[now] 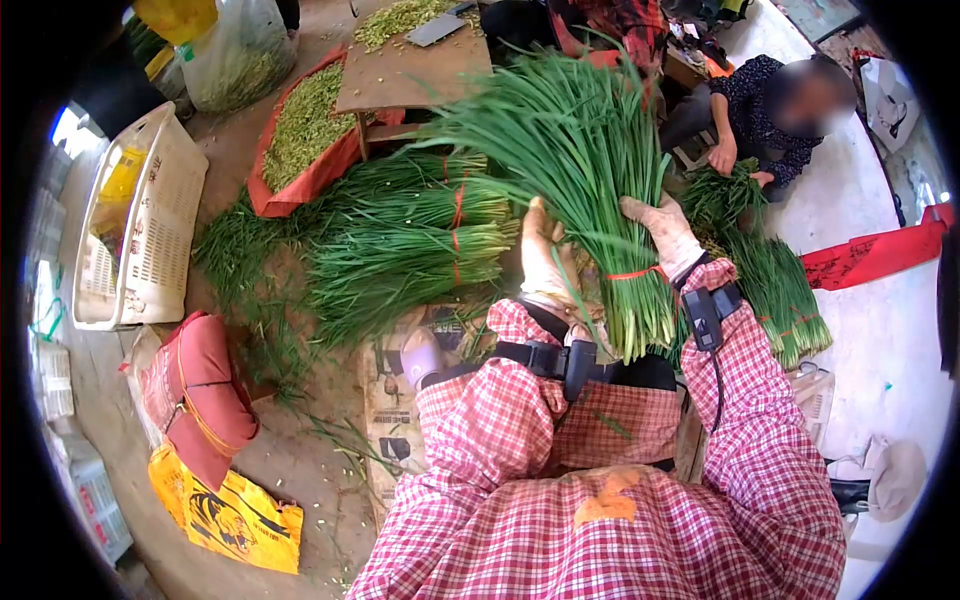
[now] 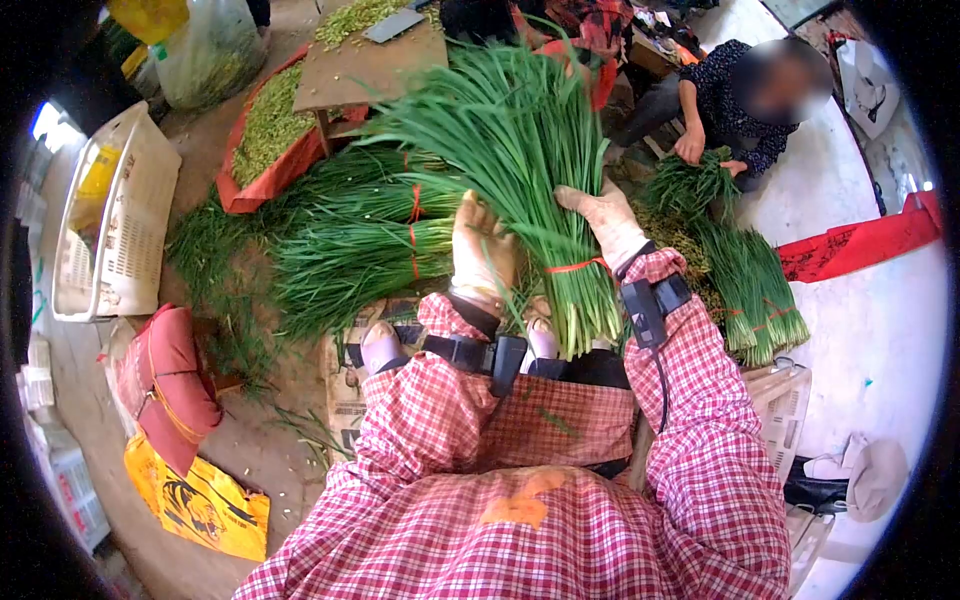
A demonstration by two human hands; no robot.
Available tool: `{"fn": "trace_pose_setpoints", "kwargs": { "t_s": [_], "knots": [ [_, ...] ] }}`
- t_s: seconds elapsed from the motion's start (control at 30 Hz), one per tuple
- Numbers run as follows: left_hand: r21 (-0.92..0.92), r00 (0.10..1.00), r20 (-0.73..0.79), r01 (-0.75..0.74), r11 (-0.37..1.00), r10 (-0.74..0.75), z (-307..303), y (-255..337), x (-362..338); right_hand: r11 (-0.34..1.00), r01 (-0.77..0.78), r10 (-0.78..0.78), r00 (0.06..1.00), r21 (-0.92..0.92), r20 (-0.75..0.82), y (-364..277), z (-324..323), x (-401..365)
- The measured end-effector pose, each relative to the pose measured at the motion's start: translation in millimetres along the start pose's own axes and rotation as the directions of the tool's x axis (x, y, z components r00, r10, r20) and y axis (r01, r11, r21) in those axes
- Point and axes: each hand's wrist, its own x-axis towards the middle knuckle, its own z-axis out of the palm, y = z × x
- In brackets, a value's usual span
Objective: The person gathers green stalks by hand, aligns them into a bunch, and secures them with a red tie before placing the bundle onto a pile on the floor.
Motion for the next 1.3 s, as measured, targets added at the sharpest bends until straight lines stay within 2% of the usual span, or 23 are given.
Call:
{"fn": "trace_pose_setpoints", "kwargs": {
  "t_s": [0.03, 0.13, 0.17, 0.2, 0.27, 0.3, 0.33, 0.37, 0.4, 0.47, 0.5, 0.63, 0.77, 0.87, 0.9, 0.97, 1.0, 1.07, 1.1, 1.2, 1.23, 1.27, 1.3],
  "knots": [
    [0.059, 0.996, -0.076, 0.044, 0.997, -0.039, -3, 4, 0, 0.991, 0.098, -0.098, 0.995, -0.086, -0.002, 0, -2, 2],
    [0.347, 0.997, 0.048, 0.042, 0.937, -0.063, 8, -11, -1, 0.900, 0.296, -0.312, 0.950, -0.321, 0.001, 1, 5, 0],
    [0.239, 0.985, 0.158, 0.036, 0.970, -0.075, 13, -9, -8, 0.855, 0.298, -0.320, 0.947, -0.424, 0.020, 4, 13, -4],
    [0.262, 0.987, 0.123, 0.064, 0.963, -0.100, 9, -10, -4, 0.782, 0.261, -0.295, 0.955, -0.565, 0.034, 5, 17, -15],
    [0.274, 0.993, -0.026, 0.121, 0.954, -0.119, 8, -1, -4, 0.911, 0.286, -0.294, 0.956, -0.298, 0.021, 20, 24, -20],
    [0.419, 0.998, -0.059, 0.041, 0.907, -0.018, 13, 10, -16, 0.946, 0.185, -0.205, 0.978, -0.264, -0.047, 20, 17, -19],
    [0.378, 0.999, -0.014, 0.033, 0.925, -0.030, -7, -2, -1, 0.971, 0.087, -0.115, 0.987, -0.223, -0.113, 19, 11, -18],
    [0.262, 0.993, -0.099, 0.084, 0.961, -0.060, -10, -11, 8, 0.987, 0.154, -0.159, 0.978, -0.046, -0.133, 24, 12, -20],
    [0.140, 0.979, -0.176, 0.123, 0.982, -0.098, -14, -20, 15, 0.993, 0.114, -0.108, 0.983, 0.032, -0.146, 22, 12, -23],
    [0.111, 0.973, -0.138, 0.203, 0.973, -0.187, -19, -20, 19, 0.981, 0.039, -0.007, 0.986, 0.188, -0.166, 13, 12, -29],
    [0.098, 0.965, -0.117, 0.245, 0.964, -0.234, -21, -21, 20, 0.991, -0.008, 0.027, 0.990, 0.136, -0.140, 18, 3, -27],
    [0.027, 0.958, -0.071, 0.278, 0.960, -0.276, -26, -26, 23, 0.968, 0.055, -0.088, 0.988, -0.245, -0.124, 16, -1, -33],
    [-0.017, 0.959, -0.065, 0.275, 0.961, -0.276, -9, -19, 7, 0.981, 0.111, -0.129, 0.986, -0.159, -0.106, 23, -7, -29],
    [-0.024, 0.959, -0.066, 0.273, 0.962, -0.274, -12, -17, 10, 0.992, 0.071, -0.071, 0.997, 0.108, -0.004, 16, -3, -32],
    [-0.036, 0.964, -0.082, 0.250, 0.968, -0.252, -11, -18, 10, 0.988, 0.101, -0.106, 0.994, 0.121, 0.036, 31, -15, -30],
    [-0.042, 0.977, -0.052, 0.204, 0.978, -0.206, -13, -19, 12, 0.999, -0.032, 0.033, 0.978, -0.009, 0.207, 49, -49, -9],
    [-0.034, 0.975, -0.051, 0.216, 0.976, -0.218, -13, -16, 11, 0.974, 0.002, 0.053, 0.969, -0.224, 0.243, 52, -58, -11],
    [-0.019, 0.968, -0.050, 0.246, 0.969, -0.247, -11, -13, 9, 0.789, 0.096, 0.111, 0.949, -0.607, 0.294, 59, -71, -21],
    [-0.053, 0.976, 0.000, 0.219, 0.974, -0.219, -18, -21, 15, 0.788, 0.123, 0.116, 0.933, -0.603, 0.342, 63, -73, -15],
    [-0.050, 0.984, -0.052, 0.166, 0.985, -0.169, -22, -22, 23, 0.782, -0.099, 0.287, 0.934, -0.615, 0.214, 28, -26, -33],
    [-0.119, 0.995, -0.041, 0.088, 0.989, -0.093, 3, 5, 4, 0.871, -0.039, 0.189, 0.947, -0.490, 0.261, 51, -36, -24],
    [-0.187, 0.999, -0.031, 0.016, 0.982, -0.022, 27, 39, -17, 0.908, -0.082, 0.220, 0.929, -0.412, 0.299, 55, -36, -17],
    [-0.140, 0.975, 0.087, -0.190, 0.972, 0.203, 15, 53, -3, 0.935, -0.133, 0.246, 0.911, -0.330, 0.332, 54, -33, -8]
  ]
}}
